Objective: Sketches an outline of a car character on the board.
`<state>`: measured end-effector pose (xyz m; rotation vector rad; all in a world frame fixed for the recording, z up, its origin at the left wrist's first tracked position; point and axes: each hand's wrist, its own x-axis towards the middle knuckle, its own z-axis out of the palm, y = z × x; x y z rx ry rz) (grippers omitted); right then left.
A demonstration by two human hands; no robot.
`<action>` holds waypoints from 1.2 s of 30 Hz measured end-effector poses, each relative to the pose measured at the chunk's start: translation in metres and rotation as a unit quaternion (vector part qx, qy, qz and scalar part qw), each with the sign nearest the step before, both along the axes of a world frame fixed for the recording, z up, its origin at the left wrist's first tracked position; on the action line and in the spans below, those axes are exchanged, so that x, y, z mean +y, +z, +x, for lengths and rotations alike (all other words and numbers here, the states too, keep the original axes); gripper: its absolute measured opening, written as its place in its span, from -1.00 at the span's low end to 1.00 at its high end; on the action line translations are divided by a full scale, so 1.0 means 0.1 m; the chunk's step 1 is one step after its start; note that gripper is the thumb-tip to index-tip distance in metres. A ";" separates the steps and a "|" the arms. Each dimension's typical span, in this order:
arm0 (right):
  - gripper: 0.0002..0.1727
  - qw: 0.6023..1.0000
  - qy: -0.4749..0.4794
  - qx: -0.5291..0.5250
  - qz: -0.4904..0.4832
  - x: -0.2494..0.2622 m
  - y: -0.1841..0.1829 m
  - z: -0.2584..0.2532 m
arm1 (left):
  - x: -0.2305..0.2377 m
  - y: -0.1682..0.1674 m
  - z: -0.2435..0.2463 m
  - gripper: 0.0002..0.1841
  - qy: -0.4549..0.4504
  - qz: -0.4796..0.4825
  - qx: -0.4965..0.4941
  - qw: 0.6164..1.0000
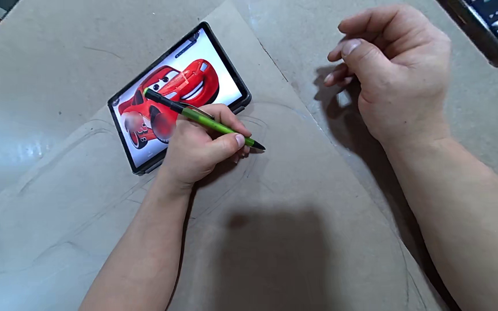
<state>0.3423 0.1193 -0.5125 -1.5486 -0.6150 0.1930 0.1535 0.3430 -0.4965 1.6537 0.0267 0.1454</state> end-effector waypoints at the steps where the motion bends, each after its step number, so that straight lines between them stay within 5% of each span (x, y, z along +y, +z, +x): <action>1: -0.76 1.000 0.000 -0.005 -0.009 -0.01 0.01 -0.01 | 0.01 -0.01 0.01 -0.92 0.014 0.004 -0.006 1.000; 5: -0.73 1.000 0.006 -0.013 -0.010 0.01 0.04 -0.04 | 0.07 0.04 0.04 -0.92 0.041 0.015 -0.011 0.999; 11: -0.72 1.000 -0.003 0.011 -0.015 0.00 0.03 -0.07 | 0.05 0.15 -0.02 -0.81 -0.053 0.014 0.030 0.998; 24: -0.77 1.000 -0.002 -0.006 -0.003 0.00 0.00 -0.04 | 0.09 0.17 -0.02 -0.95 -0.133 0.076 0.065 0.986; 36: -0.81 1.000 0.015 -0.003 0.020 0.02 -0.03 0.03 | 0.09 0.08 -0.03 -0.94 -0.101 0.084 0.026 0.991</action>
